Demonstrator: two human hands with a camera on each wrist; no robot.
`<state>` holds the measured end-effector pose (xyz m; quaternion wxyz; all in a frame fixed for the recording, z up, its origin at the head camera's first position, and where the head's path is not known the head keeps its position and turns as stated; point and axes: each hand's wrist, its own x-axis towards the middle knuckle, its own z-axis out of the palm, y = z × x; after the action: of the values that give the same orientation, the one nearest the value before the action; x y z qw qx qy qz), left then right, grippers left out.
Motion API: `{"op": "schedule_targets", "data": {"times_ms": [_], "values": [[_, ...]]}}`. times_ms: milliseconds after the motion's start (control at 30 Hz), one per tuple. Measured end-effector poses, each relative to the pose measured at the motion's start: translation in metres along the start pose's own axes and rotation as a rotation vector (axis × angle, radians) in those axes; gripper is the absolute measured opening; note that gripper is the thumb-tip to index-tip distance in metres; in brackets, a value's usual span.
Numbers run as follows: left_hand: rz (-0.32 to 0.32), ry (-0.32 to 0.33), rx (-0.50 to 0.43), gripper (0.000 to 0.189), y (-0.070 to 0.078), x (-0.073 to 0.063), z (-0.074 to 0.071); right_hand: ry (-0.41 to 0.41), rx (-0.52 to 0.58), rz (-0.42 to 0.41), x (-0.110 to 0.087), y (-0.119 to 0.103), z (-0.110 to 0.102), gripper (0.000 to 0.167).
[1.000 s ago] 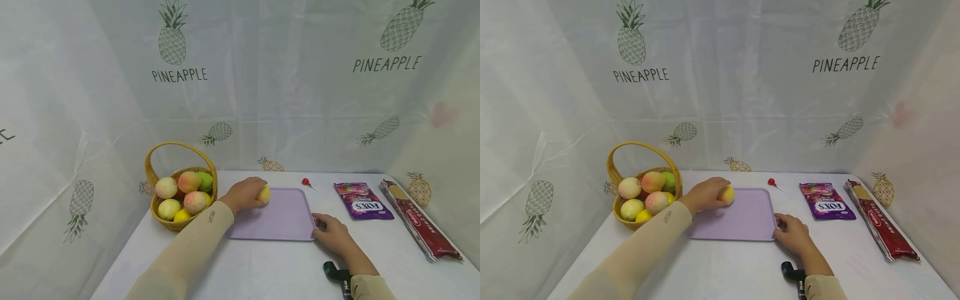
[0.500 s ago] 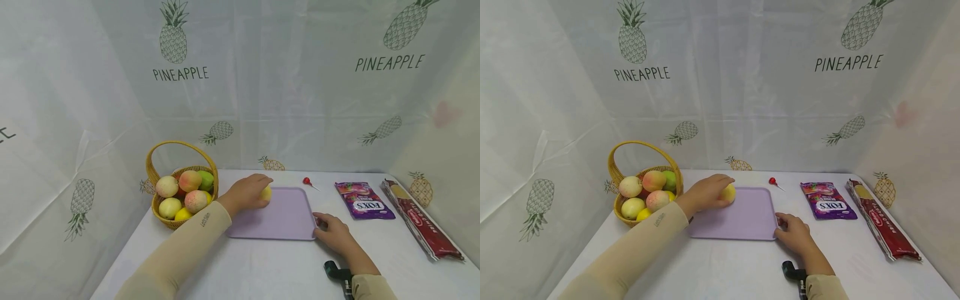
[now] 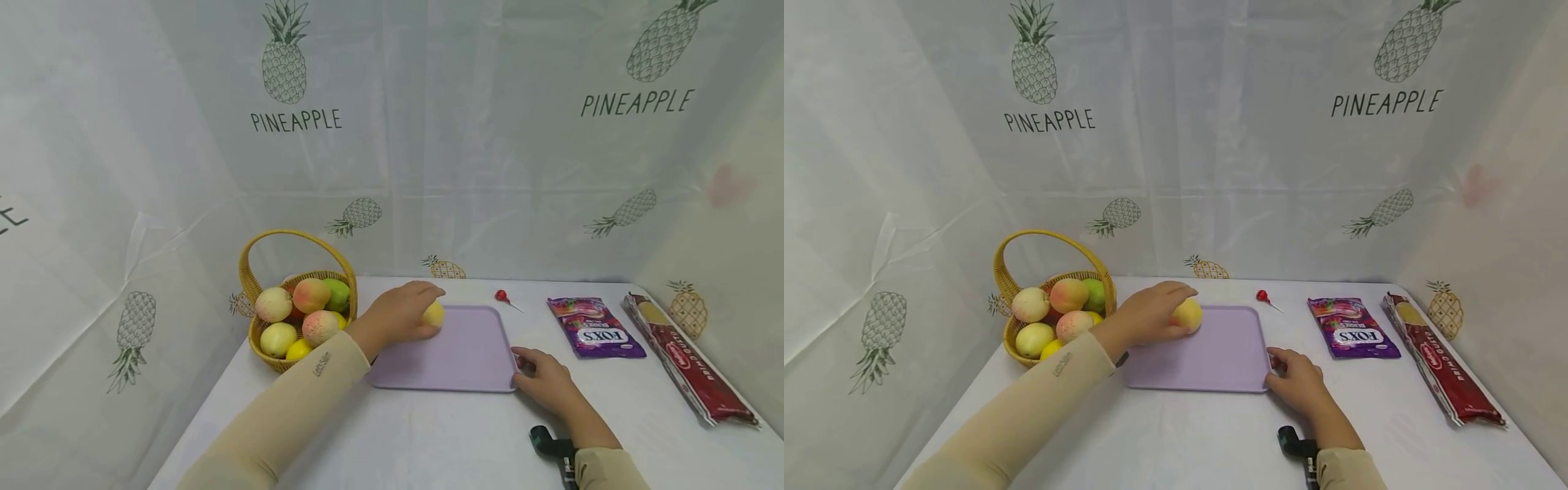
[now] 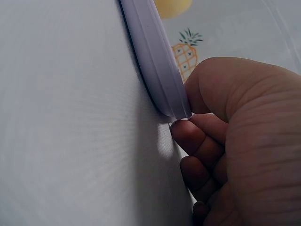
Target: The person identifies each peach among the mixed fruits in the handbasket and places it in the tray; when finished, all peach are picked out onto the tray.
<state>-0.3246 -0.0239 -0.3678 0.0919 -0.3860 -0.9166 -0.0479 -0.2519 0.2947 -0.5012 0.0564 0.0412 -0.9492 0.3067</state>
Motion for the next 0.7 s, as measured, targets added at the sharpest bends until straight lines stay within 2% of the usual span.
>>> {"op": "schedule_targets", "data": {"times_ms": [233, 500, 700], "values": [[0.044, 0.074, -0.011, 0.061, 0.003, -0.012, -0.009, -0.007, 0.008, 0.009, 0.000, 0.000, 0.000, 0.058], [0.065, 0.142, -0.023, 0.064, 0.004, -0.022, -0.017, -0.009, 0.013, 0.018, 0.000, 0.001, 0.000, 0.058], [0.046, 0.158, -0.047, 0.068, 0.000, -0.031, -0.022, -0.021, 0.021, 0.029, 0.000, 0.000, 0.000, 0.060]]}}
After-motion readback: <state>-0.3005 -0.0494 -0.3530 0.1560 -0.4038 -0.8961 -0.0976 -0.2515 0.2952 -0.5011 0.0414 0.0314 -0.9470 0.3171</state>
